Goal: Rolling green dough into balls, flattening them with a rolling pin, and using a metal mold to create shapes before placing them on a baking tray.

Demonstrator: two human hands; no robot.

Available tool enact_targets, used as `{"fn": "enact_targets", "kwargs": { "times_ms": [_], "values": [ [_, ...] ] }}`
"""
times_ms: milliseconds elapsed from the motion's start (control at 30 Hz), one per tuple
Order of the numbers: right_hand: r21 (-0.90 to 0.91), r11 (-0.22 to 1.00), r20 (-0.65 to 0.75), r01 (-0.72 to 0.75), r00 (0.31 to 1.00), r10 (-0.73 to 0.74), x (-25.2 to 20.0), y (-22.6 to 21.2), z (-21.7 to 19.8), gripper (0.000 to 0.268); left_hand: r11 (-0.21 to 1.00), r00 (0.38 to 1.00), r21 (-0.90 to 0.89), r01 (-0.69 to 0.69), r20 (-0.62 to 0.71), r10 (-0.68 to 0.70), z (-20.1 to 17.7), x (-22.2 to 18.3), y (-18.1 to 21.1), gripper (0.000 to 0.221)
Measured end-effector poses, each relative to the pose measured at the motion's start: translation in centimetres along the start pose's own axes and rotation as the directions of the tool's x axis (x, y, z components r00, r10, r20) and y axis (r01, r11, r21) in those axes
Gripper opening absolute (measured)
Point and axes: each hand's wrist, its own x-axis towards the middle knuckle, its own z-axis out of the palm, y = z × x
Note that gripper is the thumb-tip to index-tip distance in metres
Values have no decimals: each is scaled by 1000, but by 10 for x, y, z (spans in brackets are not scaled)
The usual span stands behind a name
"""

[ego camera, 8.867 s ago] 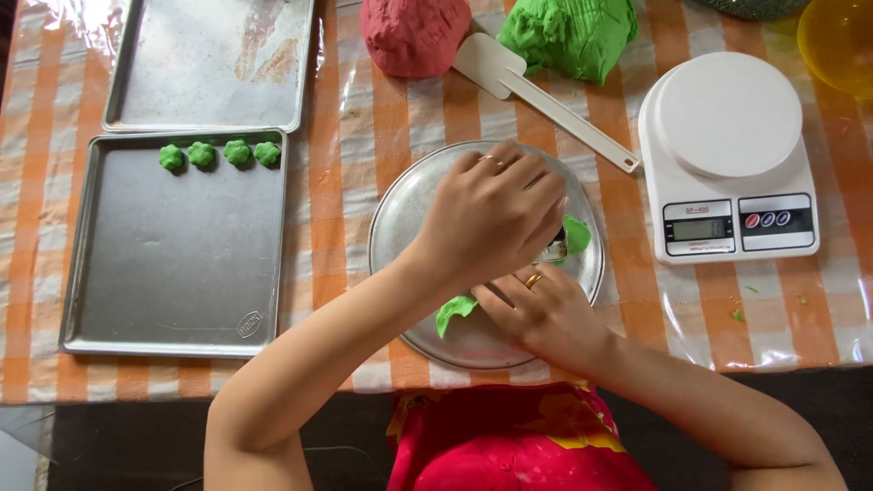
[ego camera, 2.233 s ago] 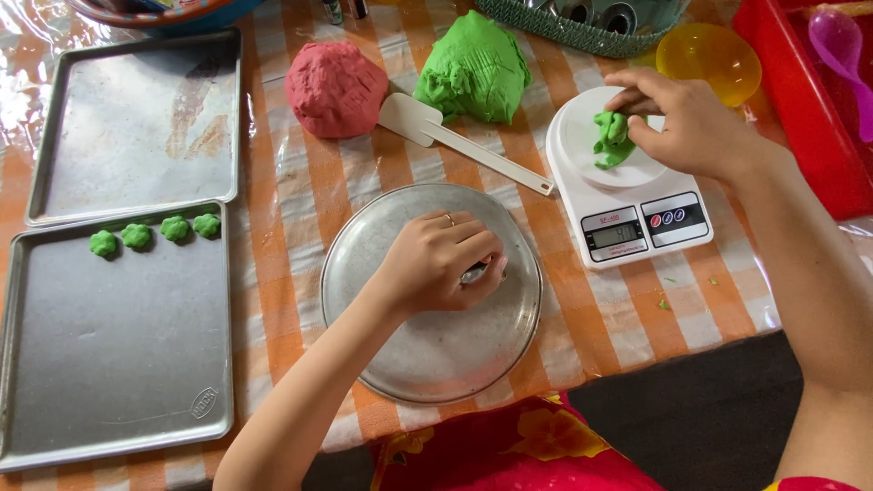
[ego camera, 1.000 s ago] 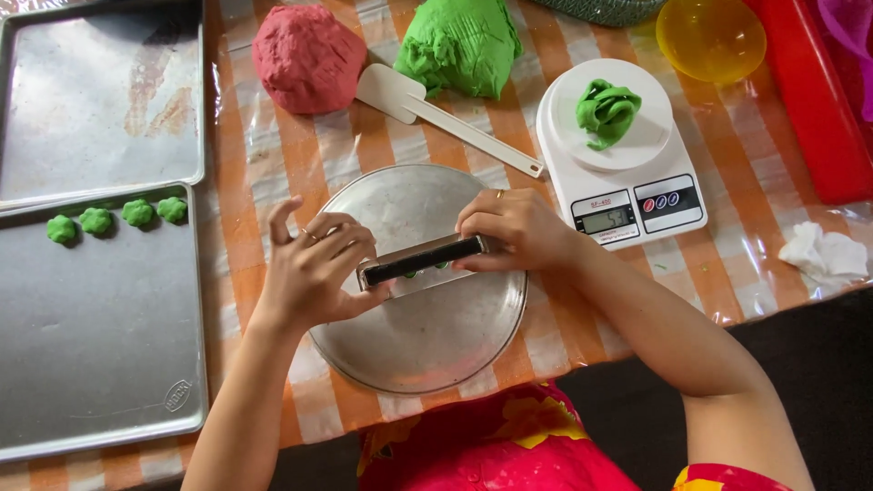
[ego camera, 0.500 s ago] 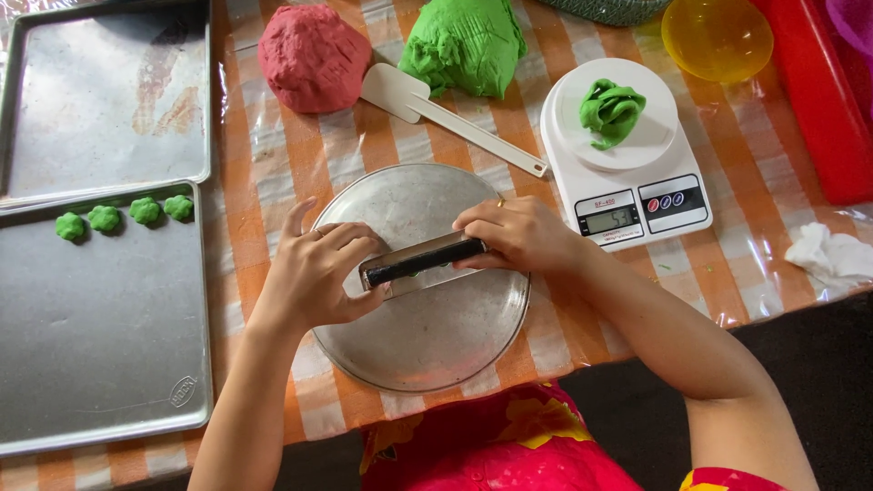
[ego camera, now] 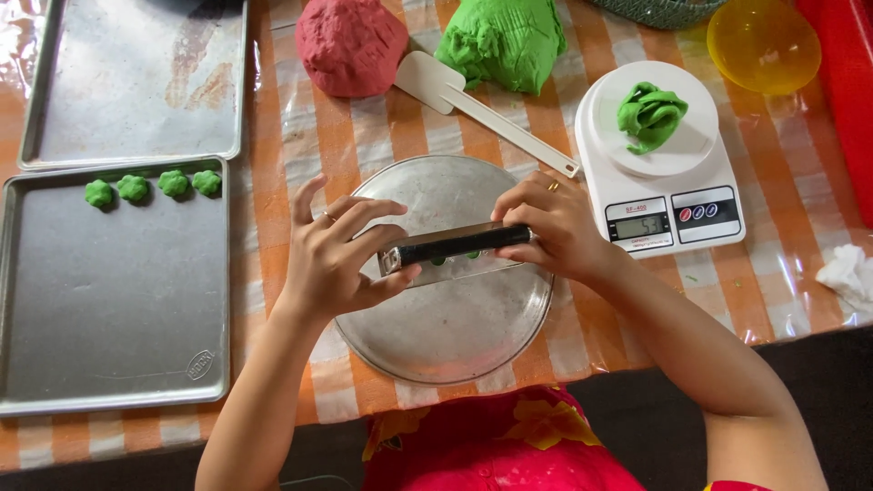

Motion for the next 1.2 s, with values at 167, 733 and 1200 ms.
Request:
{"fn": "enact_targets", "kwargs": {
  "times_ms": [167, 733, 1200],
  "values": [
    [15, 999, -47, -29, 998, 29, -1, -3, -2, 40, 998, 995, -53, 37, -89, -42, 7, -4, -2, 50],
    [461, 829, -113, -317, 906, 409, 10, -22, -4, 45, 993, 908, -104, 53, -408, -91, 9, -1, -8, 42],
    [568, 620, -41, -541, 734, 678, 6, -35, 2, 54, 996, 919, -86, 14, -391, -47, 24, 1, 41, 26]
  ]
}}
